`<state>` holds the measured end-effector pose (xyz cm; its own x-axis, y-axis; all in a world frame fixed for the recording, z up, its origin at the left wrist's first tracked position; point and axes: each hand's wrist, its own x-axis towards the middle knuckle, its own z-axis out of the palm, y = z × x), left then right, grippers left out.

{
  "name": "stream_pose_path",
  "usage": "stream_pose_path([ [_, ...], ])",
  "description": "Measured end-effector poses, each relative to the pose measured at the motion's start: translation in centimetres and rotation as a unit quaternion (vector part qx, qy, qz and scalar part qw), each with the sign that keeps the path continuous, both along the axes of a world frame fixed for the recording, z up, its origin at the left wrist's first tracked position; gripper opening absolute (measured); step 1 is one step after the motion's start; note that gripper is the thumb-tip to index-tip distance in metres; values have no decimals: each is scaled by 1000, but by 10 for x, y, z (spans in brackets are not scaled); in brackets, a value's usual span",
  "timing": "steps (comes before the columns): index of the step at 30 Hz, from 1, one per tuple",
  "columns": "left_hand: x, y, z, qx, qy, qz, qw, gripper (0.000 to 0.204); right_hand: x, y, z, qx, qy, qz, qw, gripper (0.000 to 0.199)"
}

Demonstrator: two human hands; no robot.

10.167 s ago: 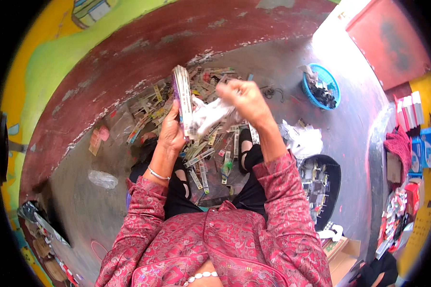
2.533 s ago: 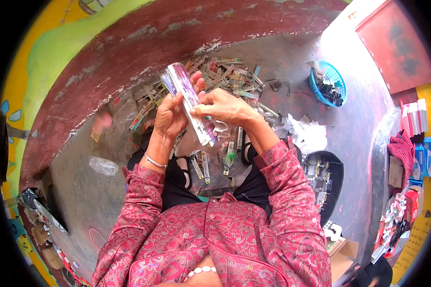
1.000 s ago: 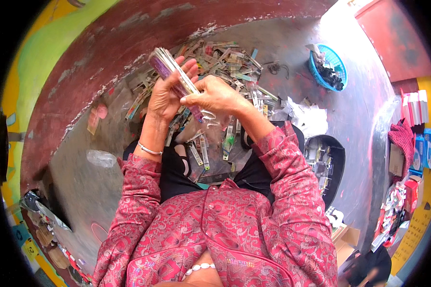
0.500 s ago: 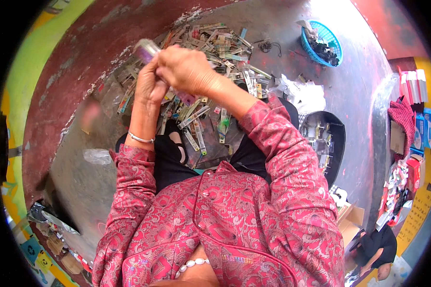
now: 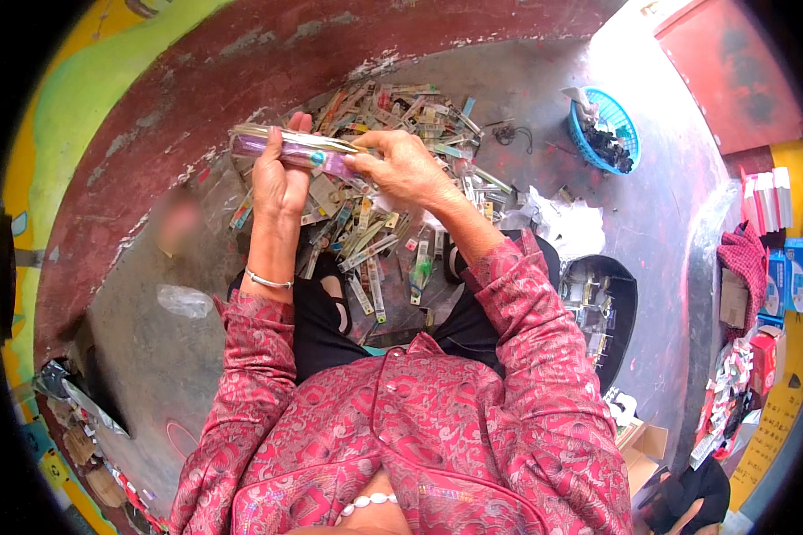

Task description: The person wipes individual packaged items with a cloth, stacks them together, and then places the stack into a plastic bag.

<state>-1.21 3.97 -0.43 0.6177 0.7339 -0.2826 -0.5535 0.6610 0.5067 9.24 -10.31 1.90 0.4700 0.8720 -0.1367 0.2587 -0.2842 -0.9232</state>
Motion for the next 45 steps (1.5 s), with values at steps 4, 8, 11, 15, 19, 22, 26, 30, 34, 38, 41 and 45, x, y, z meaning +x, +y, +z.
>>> stream_pose_path([
  [4, -3, -2, 3, 5, -84, -101, 991, 40, 10, -3, -5, 53, -9, -33, 998, 21],
  [8, -6, -8, 9, 24, -162, -175, 971, 46, 12, -7, 2, 137, 207, -73, 966, 18],
  [11, -10, -11, 9, 61, -145, -193, 969, 49, 2, -5, 19, 127, 324, -84, 934, 19],
  [15, -7, -12, 6, 56, -126, -160, 977, 44, 8, -4, 11, 101, 225, -96, 964, 32],
  [19, -8, -12, 6, 78, -10, -103, 992, 37, 17, -14, 14, 125, 111, -77, 983, 47],
  [22, -5, -14, 4, 100, 25, -74, 992, 31, 7, -13, 21, 68, 12, -34, 997, 40],
  [26, -6, -16, -3, 113, 54, -81, 989, 34, 7, -8, 6, 82, 57, -74, 992, 33],
  [30, -5, -17, 3, -5, -125, -159, 979, 41, 5, -5, 3, 160, 156, -98, 970, 34],
  [34, -6, -19, 7, -29, -183, -192, 964, 42, 8, -8, 10, 135, 179, -82, 971, 39],
  [38, -4, -16, -1, -21, -115, -156, 981, 39, 17, -9, 12, 31, 145, -141, 979, 44],
  [41, 0, -14, -4, 3, -75, -98, 992, 40, 31, -14, 19, 121, 95, -248, 956, 45],
  [45, 1, -17, -12, 21, -9, -83, 996, 33, 18, -11, 38, 299, 20, -282, 911, 26],
])
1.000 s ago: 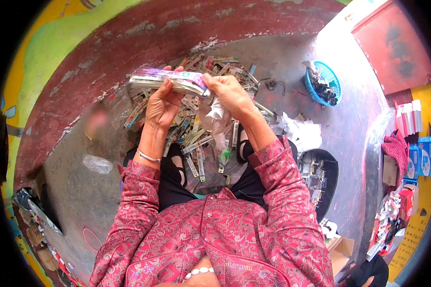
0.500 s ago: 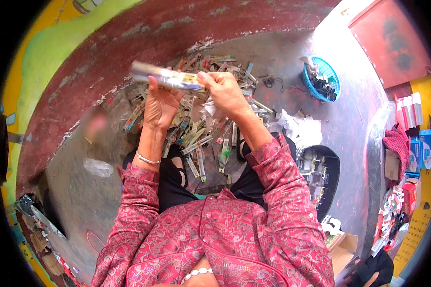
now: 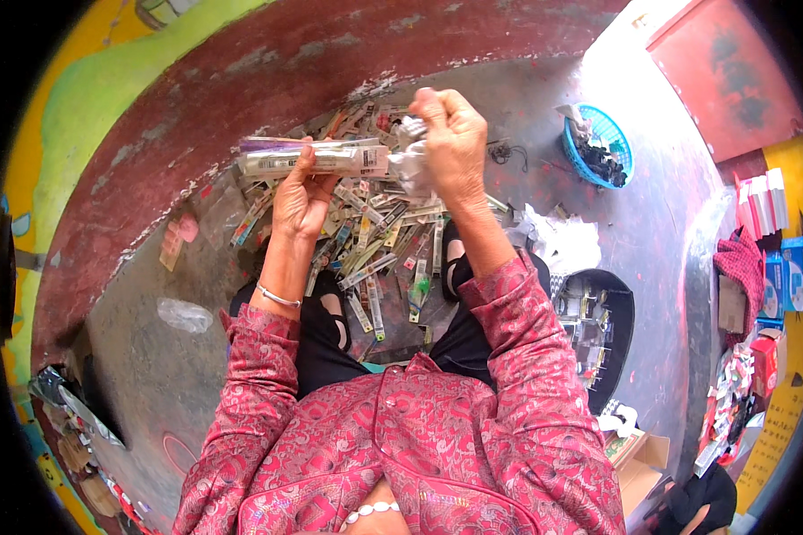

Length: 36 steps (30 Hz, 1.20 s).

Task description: The person wipes individual packaged items with a cloth, stacks them together, and then places the stack into a plastic bag.

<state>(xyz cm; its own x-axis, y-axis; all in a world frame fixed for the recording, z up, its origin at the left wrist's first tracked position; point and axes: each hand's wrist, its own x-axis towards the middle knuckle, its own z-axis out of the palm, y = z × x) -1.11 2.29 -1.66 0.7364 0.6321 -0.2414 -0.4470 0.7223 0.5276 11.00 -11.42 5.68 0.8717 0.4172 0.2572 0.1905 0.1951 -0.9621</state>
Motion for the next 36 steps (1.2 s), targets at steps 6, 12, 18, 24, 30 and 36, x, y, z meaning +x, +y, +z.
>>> stream_pose_path([
  [6, 3, -21, 4, -10, 6, -36, 999, 25, -32, 20, -16, -188, -444, 28, 876, 9],
  [12, -5, 15, -4, -109, -3, 14, 994, 28, 2, 5, -25, -268, -317, -29, 909, 21],
  [18, -5, 9, -3, -59, 0, -21, 998, 29, 27, -10, 7, 47, 203, 51, 977, 32],
  [24, -10, -10, 14, -69, -81, -194, 975, 45, 26, -8, 44, 175, 317, 286, 887, 29],
  [30, -17, -13, 22, -56, -182, -224, 956, 35, 19, 11, 39, 121, 318, 371, 864, 31],
  [36, -31, 23, 27, -83, -166, -67, 980, 28, 17, 0, 15, 190, 333, 472, 794, 61],
])
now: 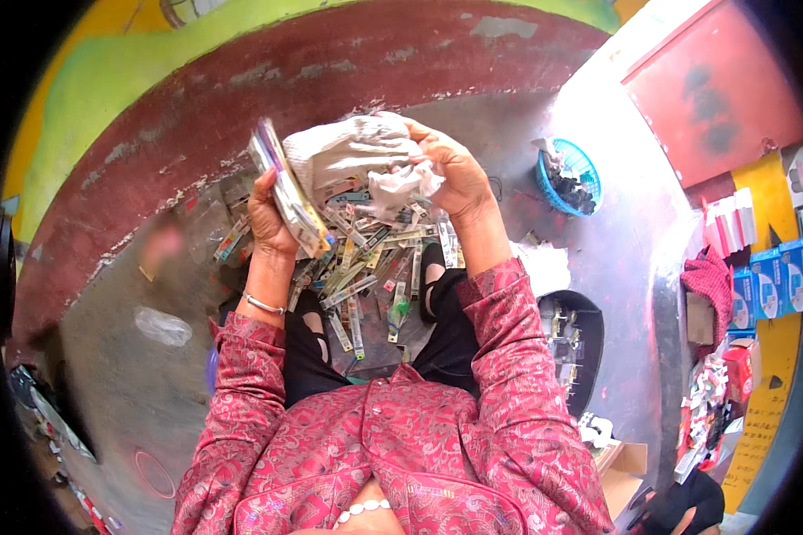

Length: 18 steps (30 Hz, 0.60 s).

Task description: The person wipes individual packaged items with a cloth, stacks them together, and then places the stack into a plastic bag.

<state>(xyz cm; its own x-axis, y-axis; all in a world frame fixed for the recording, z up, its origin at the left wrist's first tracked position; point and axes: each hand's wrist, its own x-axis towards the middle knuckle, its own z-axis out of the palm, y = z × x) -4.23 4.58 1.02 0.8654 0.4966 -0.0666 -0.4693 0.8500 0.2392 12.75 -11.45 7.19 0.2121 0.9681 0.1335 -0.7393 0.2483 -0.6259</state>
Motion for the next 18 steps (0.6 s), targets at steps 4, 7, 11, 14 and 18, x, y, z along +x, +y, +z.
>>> stream_pose_path([
  [4, 3, 14, -15, -20, 31, 16, 999, 30, -2, 0, -5, 21, 37, 32, 999, 70],
  [7, 7, 17, -21, -5, 83, 38, 996, 34, 1, -1, -7, 12, 43, 18, 999, 68],
  [11, 7, 29, -34, 13, 89, 32, 995, 31, -1, -2, -1, 0, 88, -13, 996, 51],
  [14, 12, 3, -7, 85, 45, 5, 995, 40, 9, 3, -18, -79, 18, -45, 996, 61],
  [18, 25, -16, 1, 211, -47, -158, 963, 34, -16, 16, -22, -157, -273, -110, 943, 58],
])
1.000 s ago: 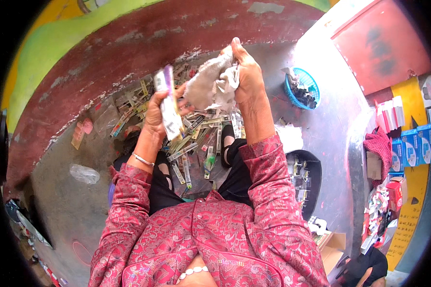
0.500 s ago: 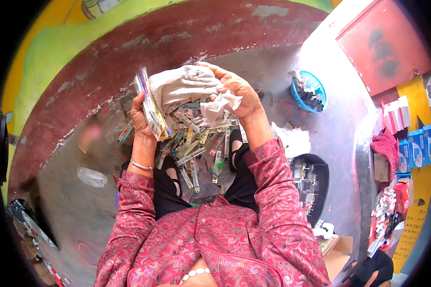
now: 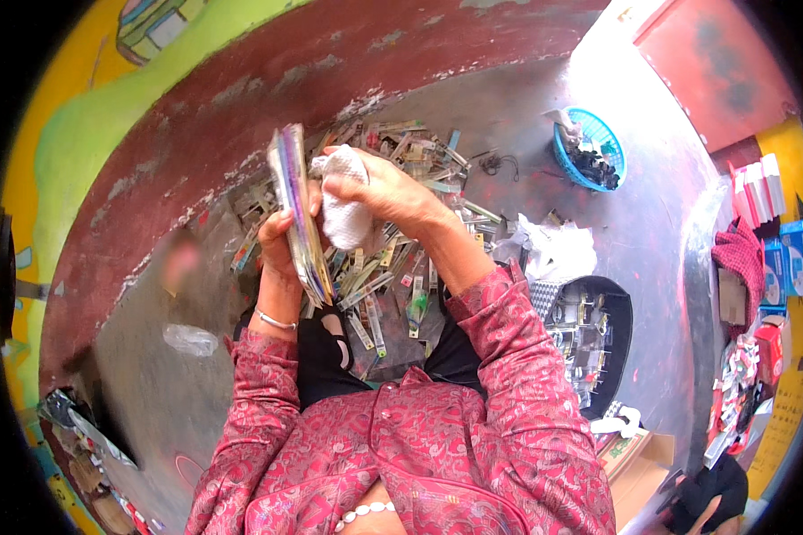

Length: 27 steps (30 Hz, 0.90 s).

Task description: The person wipes individual packaged items with a cloth, stacks them together, and then places the stack into a plastic bag.

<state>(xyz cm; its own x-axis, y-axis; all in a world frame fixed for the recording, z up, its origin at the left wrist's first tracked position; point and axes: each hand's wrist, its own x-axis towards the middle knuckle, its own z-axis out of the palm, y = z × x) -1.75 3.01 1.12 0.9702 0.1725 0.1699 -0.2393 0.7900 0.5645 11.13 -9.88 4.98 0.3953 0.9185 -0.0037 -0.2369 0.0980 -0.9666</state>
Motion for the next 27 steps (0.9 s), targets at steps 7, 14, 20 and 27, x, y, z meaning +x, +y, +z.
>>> stream_pose_path([
  [7, 3, 3, -2, -119, -36, -107, 986, 29, 5, -1, -10, -38, -27, -129, 991, 14],
  [14, 6, -3, -7, -136, 95, 41, 985, 52, -7, 7, 10, 23, -253, -313, 915, 16],
  [20, 2, 9, -31, -164, 150, 118, 968, 59, -58, 13, -19, 18, -592, -130, 795, 32],
  [27, -2, 6, -6, 84, 226, 215, 946, 34, 2, -27, -3, -134, -68, -72, 986, 28],
])
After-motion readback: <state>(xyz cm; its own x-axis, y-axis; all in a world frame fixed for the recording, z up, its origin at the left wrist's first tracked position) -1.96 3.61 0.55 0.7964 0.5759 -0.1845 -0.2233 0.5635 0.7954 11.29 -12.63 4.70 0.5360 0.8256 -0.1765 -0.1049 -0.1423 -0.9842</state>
